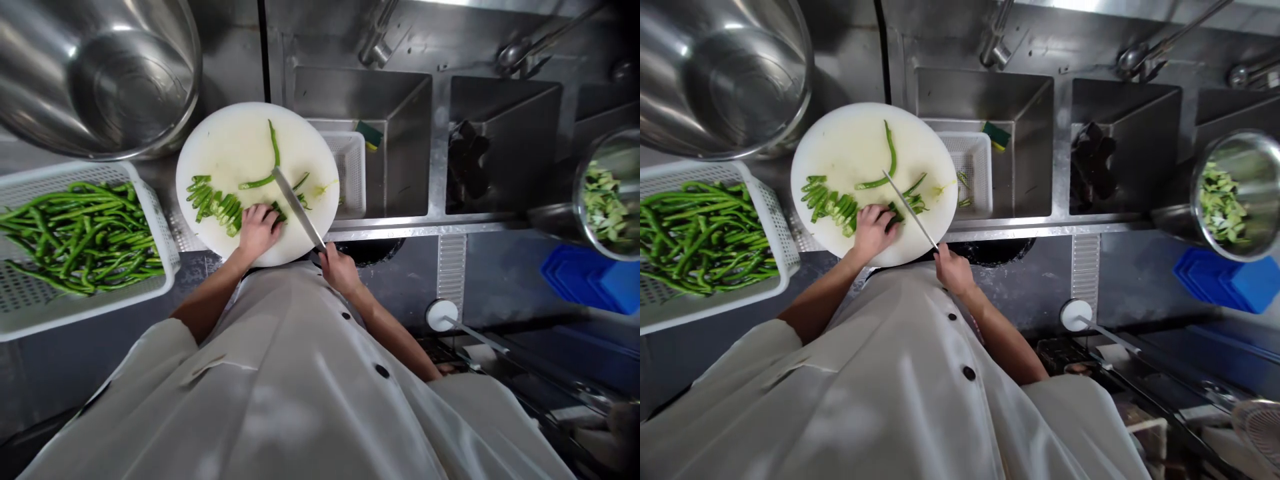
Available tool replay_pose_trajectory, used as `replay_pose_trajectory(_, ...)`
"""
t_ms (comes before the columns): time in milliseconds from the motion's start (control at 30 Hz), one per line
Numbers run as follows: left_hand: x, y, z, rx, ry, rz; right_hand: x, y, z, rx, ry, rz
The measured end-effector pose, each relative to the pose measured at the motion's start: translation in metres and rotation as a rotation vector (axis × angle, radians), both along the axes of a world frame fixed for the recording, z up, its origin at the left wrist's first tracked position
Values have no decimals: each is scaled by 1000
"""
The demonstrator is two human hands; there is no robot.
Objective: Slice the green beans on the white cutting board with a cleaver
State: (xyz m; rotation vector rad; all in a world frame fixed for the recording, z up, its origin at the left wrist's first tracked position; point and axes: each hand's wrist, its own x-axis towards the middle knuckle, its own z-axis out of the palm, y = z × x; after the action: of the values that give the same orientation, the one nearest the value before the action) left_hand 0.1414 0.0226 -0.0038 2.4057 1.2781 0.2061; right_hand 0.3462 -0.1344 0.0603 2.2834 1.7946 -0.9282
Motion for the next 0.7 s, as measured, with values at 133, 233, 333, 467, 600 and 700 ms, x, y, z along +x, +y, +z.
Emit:
replay_pose_trajectory(133,26,22,12,21,34,-70,27,-41,-12,205,139,-409)
replay_pose_trajectory(233,60,43,2,-5,53,-150,43,-69,-17,308,263,-668)
replay_pose_trajectory(333,84,58,-16,-23,49,-142,58,-96,-25,362,395,-861)
replay_pose_trajectory(467,98,56,-21,4,54,-72,73,-139,-41,409,460,-1104)
replay_pose_trajectory(600,130,9,0,-67,262,-199,76,-188,-59,415,488,-1344)
replay_pose_trajectory(700,180,-52,11,-106,303,-478,75,-218,-72,440,465,-1500)
